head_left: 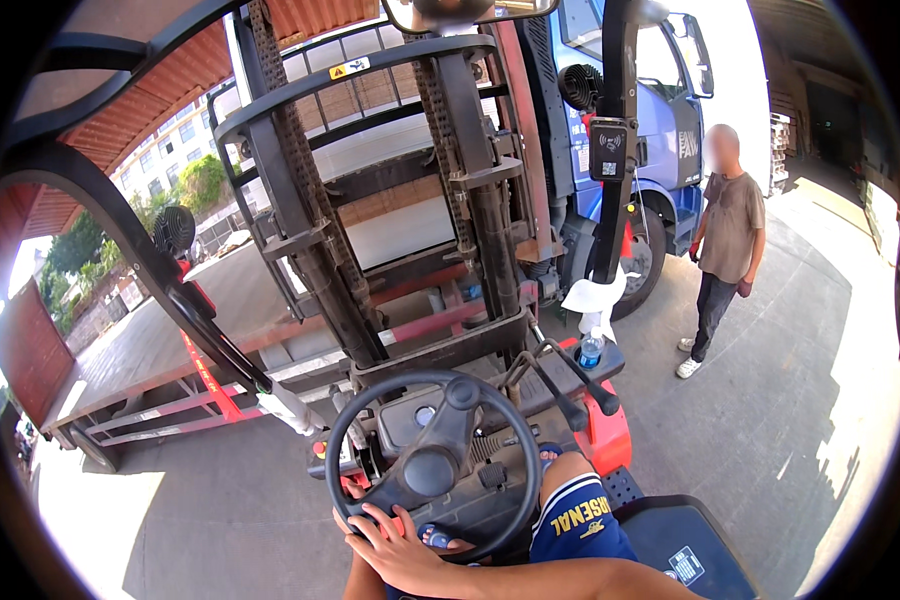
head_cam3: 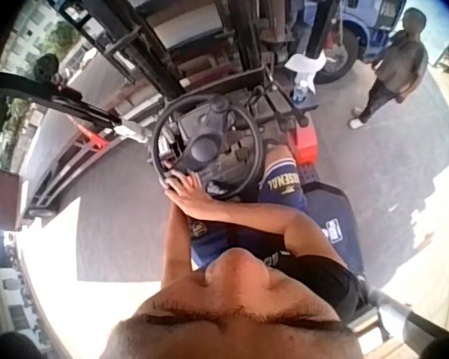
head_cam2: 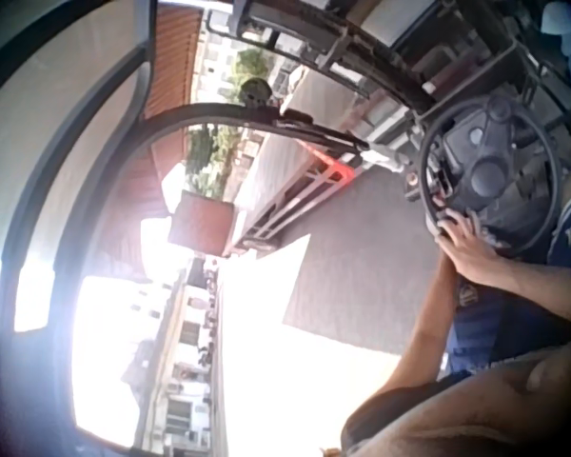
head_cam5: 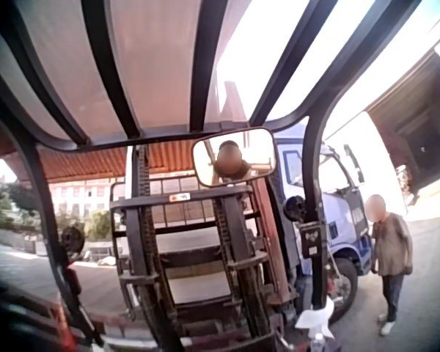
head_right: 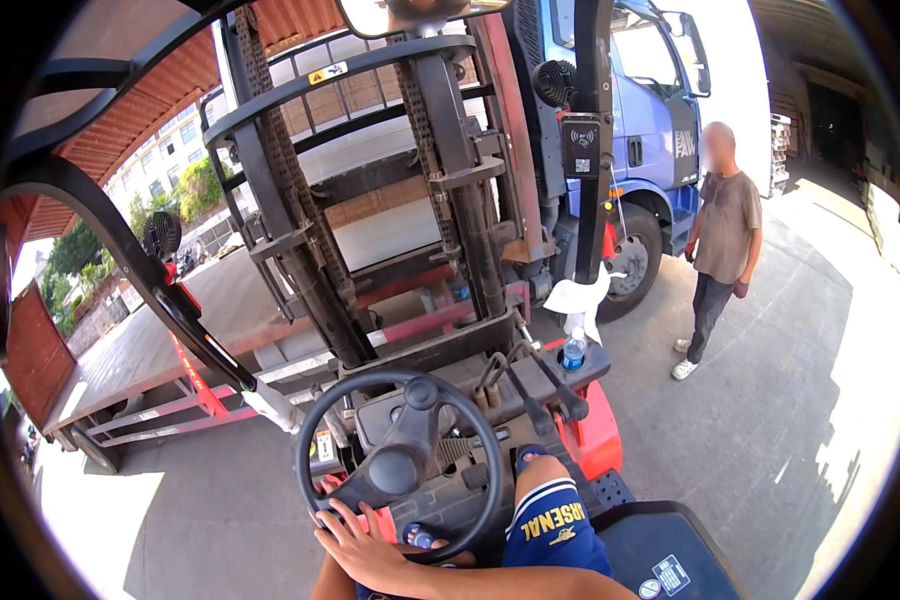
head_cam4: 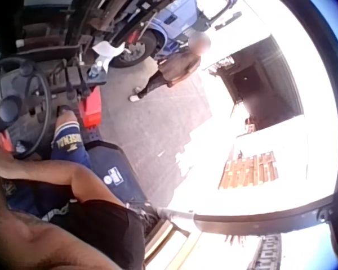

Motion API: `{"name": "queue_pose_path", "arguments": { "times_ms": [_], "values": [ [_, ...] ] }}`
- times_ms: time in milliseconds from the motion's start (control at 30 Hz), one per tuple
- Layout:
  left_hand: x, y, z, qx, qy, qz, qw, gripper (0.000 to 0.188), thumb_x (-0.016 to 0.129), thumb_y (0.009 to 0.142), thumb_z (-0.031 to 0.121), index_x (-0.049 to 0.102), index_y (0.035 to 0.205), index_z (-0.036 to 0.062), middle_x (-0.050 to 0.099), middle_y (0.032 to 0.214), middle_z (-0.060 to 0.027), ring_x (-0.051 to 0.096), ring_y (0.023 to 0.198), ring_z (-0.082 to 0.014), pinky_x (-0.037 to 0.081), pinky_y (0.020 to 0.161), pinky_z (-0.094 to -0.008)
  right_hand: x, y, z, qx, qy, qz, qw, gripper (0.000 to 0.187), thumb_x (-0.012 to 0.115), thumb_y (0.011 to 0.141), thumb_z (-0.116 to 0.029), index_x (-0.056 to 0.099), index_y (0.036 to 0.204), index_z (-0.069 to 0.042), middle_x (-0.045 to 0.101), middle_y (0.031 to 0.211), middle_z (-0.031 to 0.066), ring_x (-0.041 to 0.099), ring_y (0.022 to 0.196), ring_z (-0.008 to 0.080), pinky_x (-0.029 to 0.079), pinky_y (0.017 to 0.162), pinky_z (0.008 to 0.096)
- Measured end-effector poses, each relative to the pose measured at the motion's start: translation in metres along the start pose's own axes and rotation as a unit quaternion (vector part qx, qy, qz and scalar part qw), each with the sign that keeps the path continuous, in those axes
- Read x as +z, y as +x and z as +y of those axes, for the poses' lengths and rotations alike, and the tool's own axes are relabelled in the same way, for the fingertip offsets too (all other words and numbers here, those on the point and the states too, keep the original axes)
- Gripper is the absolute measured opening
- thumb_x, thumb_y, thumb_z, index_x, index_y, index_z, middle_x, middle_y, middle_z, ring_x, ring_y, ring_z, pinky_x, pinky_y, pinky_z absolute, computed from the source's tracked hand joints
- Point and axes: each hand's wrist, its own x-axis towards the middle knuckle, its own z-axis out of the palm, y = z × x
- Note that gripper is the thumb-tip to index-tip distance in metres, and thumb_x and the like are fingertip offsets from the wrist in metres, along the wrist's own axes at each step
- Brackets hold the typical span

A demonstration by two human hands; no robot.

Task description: The person mounts a forklift, starts the engine, and drives the vehicle through a warehouse and out into a courtyard near a truck.

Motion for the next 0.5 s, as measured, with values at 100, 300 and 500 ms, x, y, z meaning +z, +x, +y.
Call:
{"name": "queue_pose_path", "arguments": {
  "times_ms": [100,300,500],
  "values": [
    [0.0,0.002,0.001,-0.003,-0.007,-0.011,1.0,0.036,0.067,0.114,0.033,0.077,0.101,0.0011,0.076,0.086,-0.0261,0.075,0.079,-0.0509,0.057,0.073,-0.0586,-0.002,0.014,0.001,-0.054,-0.115,-0.013,0.992,0.052,0.072,0.104,-0.032,0.069,0.152,-0.011,0.045,0.177,0.0086,0.036,0.17,0.0316,0.036,0.132,0.0594],
    [-0.002,0.013,-0.004,-0.019,-0.017,-0.028,0.999,0.036,0.067,0.114,0.034,0.08,0.103,0.0015,0.079,0.088,-0.0257,0.076,0.081,-0.0513,0.059,0.075,-0.0585,-0.089,0.156,0.041,-0.117,-0.291,0.059,0.948,0.05,0.07,0.105,-0.035,0.075,0.147,-0.008,0.06,0.166,0.0114,0.04,0.169,0.0356,0.027,0.139,0.0639],
    [-0.007,0.009,0.044,-0.028,-0.029,-0.053,0.998,0.035,0.067,0.113,0.036,0.079,0.114,0.0023,0.08,0.097,-0.0232,0.079,0.097,-0.0464,0.059,0.083,-0.0539,-0.188,0.139,0.176,0.009,-0.219,-0.026,0.975,0.051,0.074,0.103,-0.03,0.077,0.149,-0.008,0.065,0.165,0.0214,0.055,0.161,0.0387,0.044,0.133,0.0565]
  ]
}}
